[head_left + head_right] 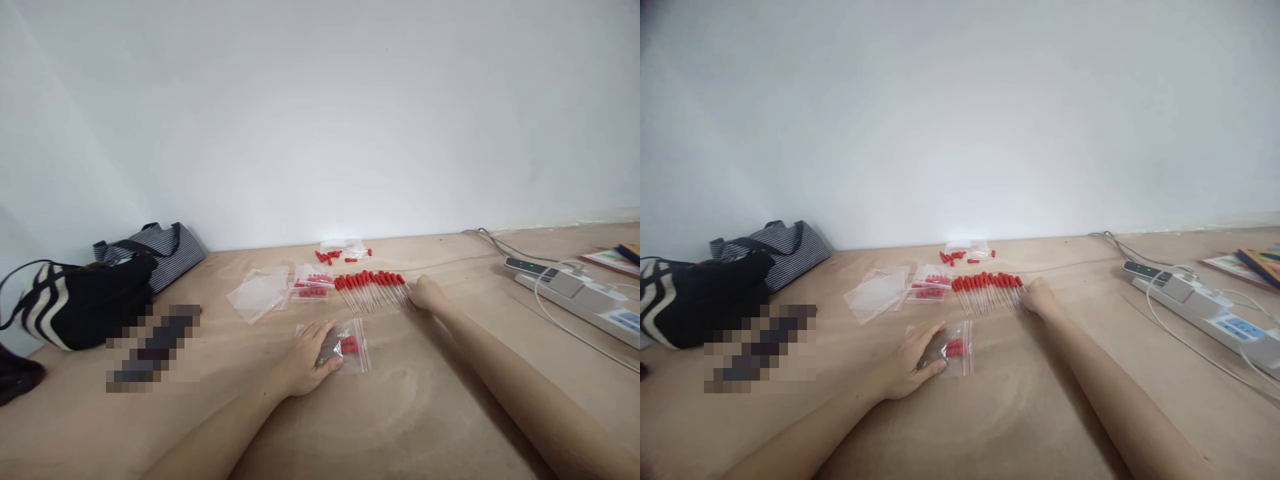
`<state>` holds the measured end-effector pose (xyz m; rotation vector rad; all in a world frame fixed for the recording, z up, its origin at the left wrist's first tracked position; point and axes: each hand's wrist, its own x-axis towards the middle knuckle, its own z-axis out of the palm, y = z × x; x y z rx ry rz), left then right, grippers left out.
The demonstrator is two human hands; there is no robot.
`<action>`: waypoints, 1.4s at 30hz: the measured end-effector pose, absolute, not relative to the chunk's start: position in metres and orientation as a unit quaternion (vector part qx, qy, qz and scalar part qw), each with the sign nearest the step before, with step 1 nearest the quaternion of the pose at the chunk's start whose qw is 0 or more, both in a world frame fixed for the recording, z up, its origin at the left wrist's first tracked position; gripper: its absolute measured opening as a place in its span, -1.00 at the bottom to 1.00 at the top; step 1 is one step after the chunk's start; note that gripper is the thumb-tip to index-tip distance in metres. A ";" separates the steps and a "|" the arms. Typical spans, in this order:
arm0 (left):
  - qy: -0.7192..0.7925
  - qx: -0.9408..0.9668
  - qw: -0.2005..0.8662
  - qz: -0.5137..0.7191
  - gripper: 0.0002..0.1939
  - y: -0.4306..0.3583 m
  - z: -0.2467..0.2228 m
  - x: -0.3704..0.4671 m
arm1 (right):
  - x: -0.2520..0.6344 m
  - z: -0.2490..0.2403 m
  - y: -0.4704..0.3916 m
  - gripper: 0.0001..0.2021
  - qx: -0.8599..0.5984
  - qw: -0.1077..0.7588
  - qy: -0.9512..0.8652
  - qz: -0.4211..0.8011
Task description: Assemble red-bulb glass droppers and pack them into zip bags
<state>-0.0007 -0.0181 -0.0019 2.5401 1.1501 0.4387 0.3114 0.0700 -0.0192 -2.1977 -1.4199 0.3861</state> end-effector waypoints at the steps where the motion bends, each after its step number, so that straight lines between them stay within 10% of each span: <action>1: 0.403 0.888 0.160 0.156 -0.44 -0.019 -0.001 0.000 | 0.312 -0.018 0.069 -0.71 -0.805 0.248 -0.519 0.144; 21: 0.403 0.887 0.168 0.148 -0.45 -0.018 0.001 0.001 | 0.218 -0.016 -0.027 -0.35 -0.453 0.548 -0.441 0.547; 42: 0.410 0.882 0.210 0.097 -0.34 -0.016 0.009 -0.014 | 0.227 -0.033 -0.025 -0.73 -0.490 0.430 -0.624 0.431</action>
